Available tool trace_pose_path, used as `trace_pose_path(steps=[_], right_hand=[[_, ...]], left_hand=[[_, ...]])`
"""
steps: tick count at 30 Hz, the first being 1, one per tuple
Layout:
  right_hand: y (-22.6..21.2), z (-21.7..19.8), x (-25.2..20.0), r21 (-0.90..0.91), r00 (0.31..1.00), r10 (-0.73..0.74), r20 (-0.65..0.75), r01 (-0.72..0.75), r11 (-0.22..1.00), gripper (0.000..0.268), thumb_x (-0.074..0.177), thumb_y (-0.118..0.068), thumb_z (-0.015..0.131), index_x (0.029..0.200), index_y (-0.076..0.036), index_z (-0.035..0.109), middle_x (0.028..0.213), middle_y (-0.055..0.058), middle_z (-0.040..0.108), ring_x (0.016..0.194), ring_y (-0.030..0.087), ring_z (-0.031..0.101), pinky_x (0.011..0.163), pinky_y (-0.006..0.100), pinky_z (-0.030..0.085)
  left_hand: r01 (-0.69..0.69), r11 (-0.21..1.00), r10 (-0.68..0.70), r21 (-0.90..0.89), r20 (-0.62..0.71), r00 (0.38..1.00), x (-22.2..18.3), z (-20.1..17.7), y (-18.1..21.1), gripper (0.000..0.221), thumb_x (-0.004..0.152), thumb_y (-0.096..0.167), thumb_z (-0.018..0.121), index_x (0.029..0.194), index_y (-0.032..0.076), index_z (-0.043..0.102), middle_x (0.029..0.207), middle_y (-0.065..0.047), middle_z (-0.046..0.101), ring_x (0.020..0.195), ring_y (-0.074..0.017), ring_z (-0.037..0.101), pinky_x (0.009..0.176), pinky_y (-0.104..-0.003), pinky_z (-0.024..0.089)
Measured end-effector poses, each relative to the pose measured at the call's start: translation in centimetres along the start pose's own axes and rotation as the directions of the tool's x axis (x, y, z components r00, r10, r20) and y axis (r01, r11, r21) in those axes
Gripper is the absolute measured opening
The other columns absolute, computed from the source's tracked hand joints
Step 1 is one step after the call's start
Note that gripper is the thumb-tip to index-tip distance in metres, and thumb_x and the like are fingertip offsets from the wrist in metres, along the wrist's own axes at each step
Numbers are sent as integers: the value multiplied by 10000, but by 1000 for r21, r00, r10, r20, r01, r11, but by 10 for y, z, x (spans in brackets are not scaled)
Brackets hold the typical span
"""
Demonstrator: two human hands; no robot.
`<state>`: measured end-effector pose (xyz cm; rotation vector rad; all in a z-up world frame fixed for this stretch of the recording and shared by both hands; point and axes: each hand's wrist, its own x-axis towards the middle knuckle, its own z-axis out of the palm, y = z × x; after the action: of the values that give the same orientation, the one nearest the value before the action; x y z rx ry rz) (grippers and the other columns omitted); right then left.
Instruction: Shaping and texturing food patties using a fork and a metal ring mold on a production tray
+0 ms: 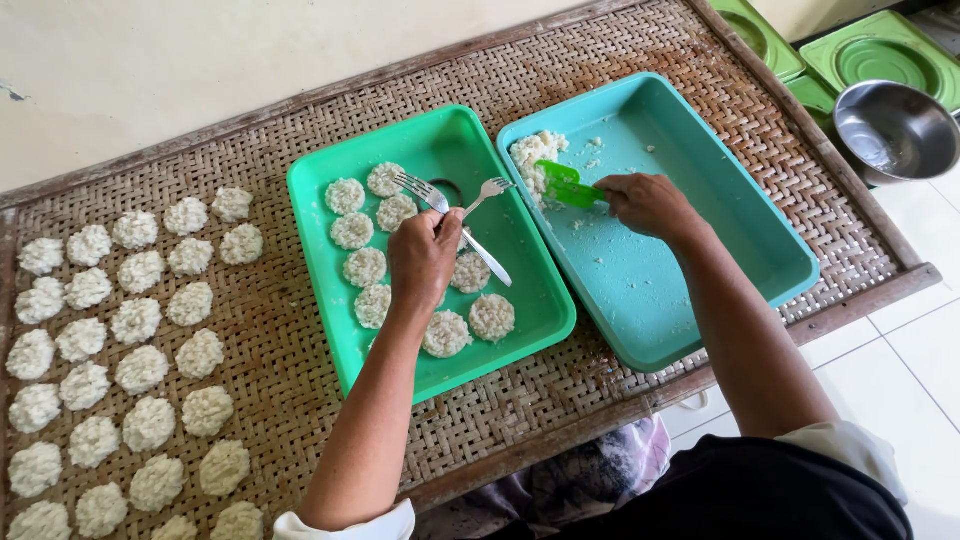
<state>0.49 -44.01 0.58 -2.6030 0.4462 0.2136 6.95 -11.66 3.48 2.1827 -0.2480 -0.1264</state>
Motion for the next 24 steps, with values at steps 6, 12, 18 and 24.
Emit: trace_pose_path(steps=[6, 12, 18, 24], right_hand=[[3, -1, -7, 78, 997, 39, 68, -44, 996, 397, 1047, -198, 491, 1406, -178, 659, 998, 97, 790, 935, 365, 717, 904, 496, 515], [-3, -20, -32, 46, 996, 61, 60, -63, 997, 399, 1059, -209, 474, 1411, -175, 659, 1040, 120, 795, 997, 380, 718, 969, 500, 500], [-41, -60, -87, -326, 978, 196, 68, -164, 931, 442, 1068, -296, 446, 1479, -231, 596, 1145, 182, 784, 714, 322, 772, 822, 484, 564], [-56, -36, -105, -496, 952, 178, 248, -33, 868, 392, 1094, -226, 408, 1442, -137, 564, 859, 190, 731, 426, 158, 513, 420, 226, 417]], left_hand=[[-11, 1000, 11, 0, 1, 1000, -2, 2, -3, 363, 956, 394, 594, 1073, 121, 804, 823, -159, 772, 891, -417, 737, 774, -521, 589], [-5, 1000, 5, 4, 6, 1000, -5, 0, 0, 361, 947, 412, 594, 1059, 142, 806, 805, -148, 769, 889, -410, 735, 775, -525, 586], [-32, 998, 31, -52, -15, 999, -8, -9, 3, 342, 956, 391, 608, 1068, 138, 809, 791, -155, 763, 848, -420, 738, 742, -516, 592], [-43, 999, 43, -16, -24, 999, 0, 2, 4, 373, 945, 420, 614, 1071, 119, 794, 801, -165, 763, 880, -435, 731, 779, -551, 584]])
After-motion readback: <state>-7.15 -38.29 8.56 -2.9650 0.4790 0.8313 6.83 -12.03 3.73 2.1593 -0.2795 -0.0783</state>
